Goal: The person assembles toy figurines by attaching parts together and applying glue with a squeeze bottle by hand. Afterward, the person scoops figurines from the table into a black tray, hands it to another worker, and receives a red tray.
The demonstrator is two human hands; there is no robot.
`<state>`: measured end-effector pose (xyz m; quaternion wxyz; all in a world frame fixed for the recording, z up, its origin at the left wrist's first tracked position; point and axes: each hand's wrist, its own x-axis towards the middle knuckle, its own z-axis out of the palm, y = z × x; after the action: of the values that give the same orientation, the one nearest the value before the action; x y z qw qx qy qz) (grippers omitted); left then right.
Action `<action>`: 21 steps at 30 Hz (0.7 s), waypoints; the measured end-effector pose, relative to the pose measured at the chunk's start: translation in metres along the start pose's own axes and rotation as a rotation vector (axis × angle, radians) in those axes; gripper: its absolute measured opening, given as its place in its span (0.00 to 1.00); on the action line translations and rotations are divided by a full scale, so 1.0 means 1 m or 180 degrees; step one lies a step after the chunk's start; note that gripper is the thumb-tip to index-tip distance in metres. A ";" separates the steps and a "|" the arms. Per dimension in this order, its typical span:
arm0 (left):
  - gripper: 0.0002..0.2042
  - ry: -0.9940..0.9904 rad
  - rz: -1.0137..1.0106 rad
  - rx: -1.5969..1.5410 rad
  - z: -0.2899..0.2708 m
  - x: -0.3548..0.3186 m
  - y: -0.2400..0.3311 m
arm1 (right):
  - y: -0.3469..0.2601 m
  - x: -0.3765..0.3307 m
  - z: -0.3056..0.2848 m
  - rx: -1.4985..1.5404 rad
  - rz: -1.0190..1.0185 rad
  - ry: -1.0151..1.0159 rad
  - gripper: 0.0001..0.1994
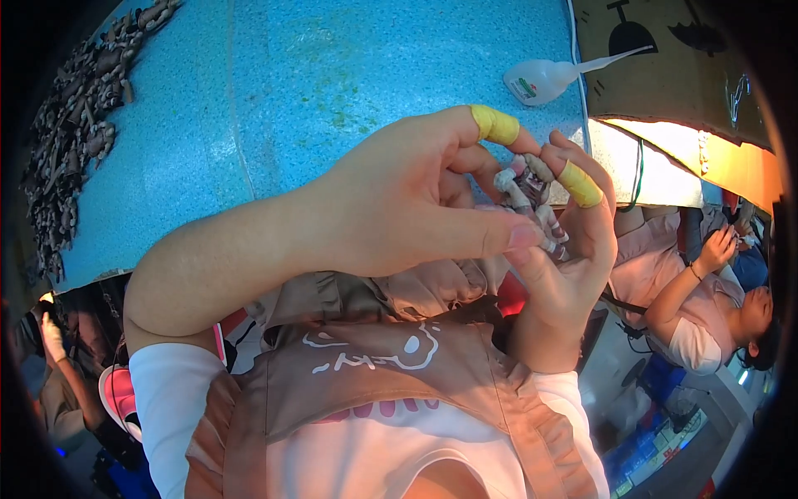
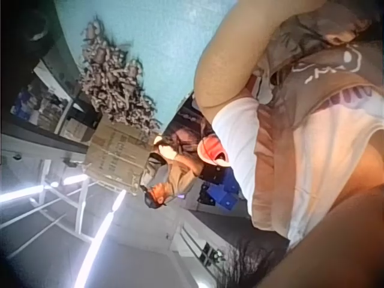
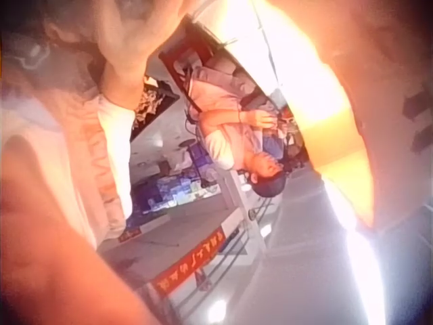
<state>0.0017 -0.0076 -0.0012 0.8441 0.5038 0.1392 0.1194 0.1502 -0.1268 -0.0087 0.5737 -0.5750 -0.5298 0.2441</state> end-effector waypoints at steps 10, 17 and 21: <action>0.28 -0.0257 0.0002 0.0139 -0.003 -0.003 0.009 | -0.007 0.000 0.006 -0.0237 0.0186 0.0098 0.36; 0.27 -0.0342 0.0181 0.0375 -0.005 -0.002 0.005 | -0.008 -0.002 0.010 -0.0320 0.0136 0.0277 0.35; 0.29 -0.0276 0.0236 0.0284 -0.003 -0.002 0.005 | -0.008 0.000 0.013 0.0093 0.0272 0.0368 0.34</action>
<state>-0.0014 -0.0032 0.0021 0.8210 0.5505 0.0889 0.1224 0.1361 -0.1237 -0.0048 0.6007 -0.6018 -0.4671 0.2425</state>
